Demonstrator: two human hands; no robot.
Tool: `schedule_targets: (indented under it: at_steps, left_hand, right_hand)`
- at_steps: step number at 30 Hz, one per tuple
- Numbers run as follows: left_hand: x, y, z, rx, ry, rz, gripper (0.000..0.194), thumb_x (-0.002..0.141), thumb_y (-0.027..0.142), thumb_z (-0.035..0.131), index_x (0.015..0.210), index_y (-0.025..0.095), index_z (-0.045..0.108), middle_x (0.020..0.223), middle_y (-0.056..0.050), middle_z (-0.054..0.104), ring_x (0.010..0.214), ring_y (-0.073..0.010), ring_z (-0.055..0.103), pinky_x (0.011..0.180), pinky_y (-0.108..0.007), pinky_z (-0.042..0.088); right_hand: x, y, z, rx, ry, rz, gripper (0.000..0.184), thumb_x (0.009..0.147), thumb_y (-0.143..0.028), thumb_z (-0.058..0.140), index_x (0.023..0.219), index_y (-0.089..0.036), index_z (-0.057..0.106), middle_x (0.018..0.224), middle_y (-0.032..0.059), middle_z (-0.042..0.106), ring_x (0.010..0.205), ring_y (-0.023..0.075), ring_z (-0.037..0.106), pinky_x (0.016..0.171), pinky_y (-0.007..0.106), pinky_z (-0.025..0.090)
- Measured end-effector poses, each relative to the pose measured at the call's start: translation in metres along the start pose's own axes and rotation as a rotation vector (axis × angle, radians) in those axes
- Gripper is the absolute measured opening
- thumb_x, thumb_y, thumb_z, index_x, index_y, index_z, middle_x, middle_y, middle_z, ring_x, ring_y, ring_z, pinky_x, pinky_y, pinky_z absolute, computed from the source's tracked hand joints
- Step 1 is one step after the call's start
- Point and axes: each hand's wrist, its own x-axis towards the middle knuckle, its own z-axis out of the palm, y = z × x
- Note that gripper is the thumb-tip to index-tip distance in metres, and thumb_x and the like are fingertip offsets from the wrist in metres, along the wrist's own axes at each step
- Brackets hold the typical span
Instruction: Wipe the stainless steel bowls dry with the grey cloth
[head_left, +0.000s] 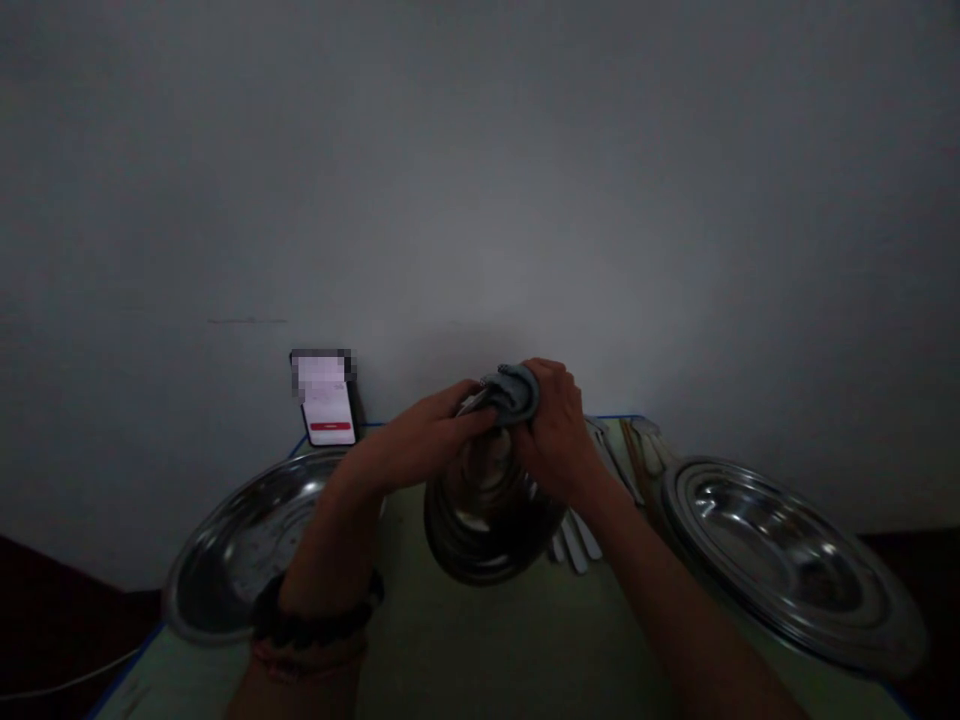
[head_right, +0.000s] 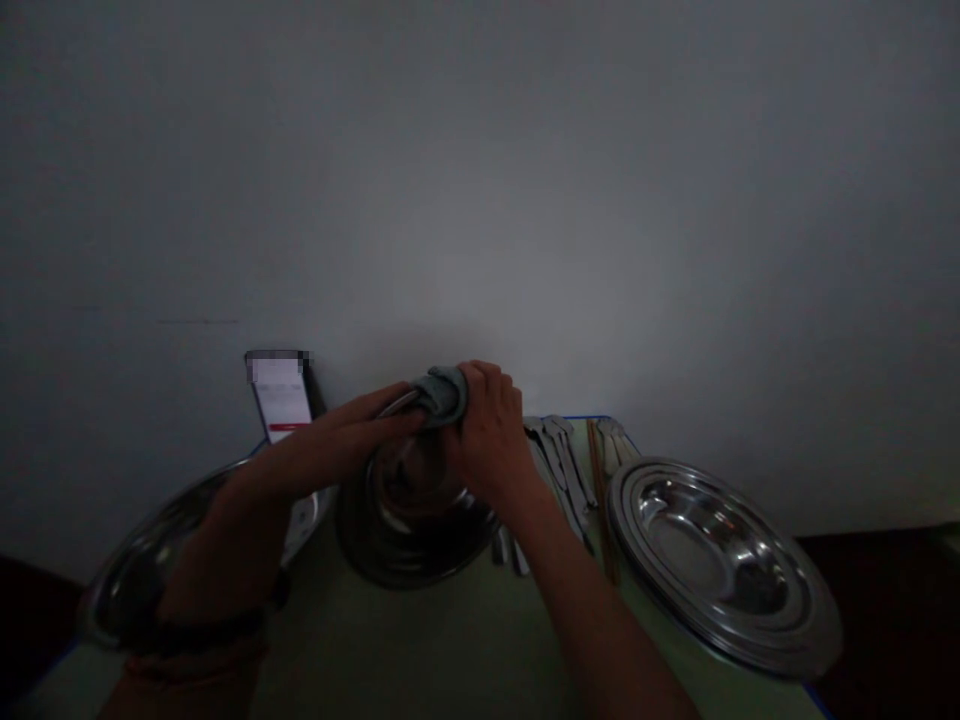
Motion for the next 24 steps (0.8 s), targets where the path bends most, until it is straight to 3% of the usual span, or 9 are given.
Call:
schedule_targets:
  at_steps: [3, 7, 10, 16, 21, 24]
  left_hand:
    - [0.001, 0.001, 0.003, -0.007, -0.037, -0.035, 0.039, 0.084, 0.038, 0.048, 0.115, 0.018, 0.061, 0.121, -0.007, 0.066, 0.112, -0.0263, 0.058, 0.103, -0.041, 0.037]
    - [0.002, 0.003, 0.006, -0.068, -0.057, -0.041, 0.042, 0.085, 0.04, 0.049, 0.118, 0.017, 0.06, 0.123, -0.007, 0.065, 0.114, -0.0248, 0.057, 0.103, -0.037, 0.037]
    - [0.002, 0.002, 0.005, -0.111, -0.061, -0.055, 0.041, 0.084, 0.042, 0.049, 0.115, 0.019, 0.062, 0.122, -0.005, 0.067, 0.113, -0.0243, 0.058, 0.1, -0.035, 0.039]
    - [0.0, -0.003, 0.001, -0.154, -0.067, -0.091, 0.031, 0.08, 0.038, 0.051, 0.098, 0.019, 0.067, 0.106, -0.004, 0.072, 0.105, -0.0241, 0.06, 0.098, -0.036, 0.04]
    - [0.0, -0.004, 0.0, -0.134, -0.086, -0.131, 0.03, 0.078, 0.038, 0.052, 0.096, 0.019, 0.068, 0.107, -0.004, 0.072, 0.105, -0.0246, 0.06, 0.098, -0.036, 0.04]
    - [0.001, -0.007, -0.001, -0.122, -0.109, -0.155, 0.039, 0.08, 0.043, 0.053, 0.104, 0.016, 0.067, 0.113, -0.007, 0.07, 0.107, -0.025, 0.06, 0.1, -0.037, 0.039]
  right_hand:
    - [0.001, -0.003, -0.001, 0.088, -0.031, -0.004, 0.041, 0.079, -0.013, 0.043, 0.12, -0.015, 0.046, 0.121, 0.0171, 0.048, 0.116, 0.0291, 0.046, 0.095, 0.05, 0.042]
    - [0.003, -0.001, -0.002, 0.261, 0.128, 0.076, 0.044, 0.075, -0.009, 0.043, 0.118, -0.019, 0.044, 0.107, 0.0109, 0.058, 0.1, 0.0229, 0.058, 0.086, 0.042, 0.049]
    - [0.003, 0.0, -0.004, 0.292, 0.189, 0.058, 0.032, 0.079, -0.01, 0.043, 0.108, -0.021, 0.049, 0.095, 0.0061, 0.063, 0.087, 0.0199, 0.062, 0.078, 0.037, 0.051]
    - [0.002, 0.001, -0.006, 0.283, 0.016, -0.182, 0.026, 0.094, -0.022, 0.043, 0.115, -0.022, 0.058, 0.112, 0.0092, 0.062, 0.107, 0.0201, 0.057, 0.095, 0.041, 0.047]
    - [0.005, 0.007, -0.011, 0.279, -0.111, -0.202, 0.034, 0.094, -0.023, 0.045, 0.125, -0.026, 0.058, 0.114, 0.0089, 0.053, 0.108, 0.0207, 0.053, 0.095, 0.042, 0.046]
    - [0.007, 0.011, -0.016, 0.339, -0.232, -0.155, 0.043, 0.091, -0.015, 0.042, 0.131, -0.028, 0.055, 0.12, 0.0086, 0.048, 0.113, 0.0209, 0.049, 0.099, 0.043, 0.044]
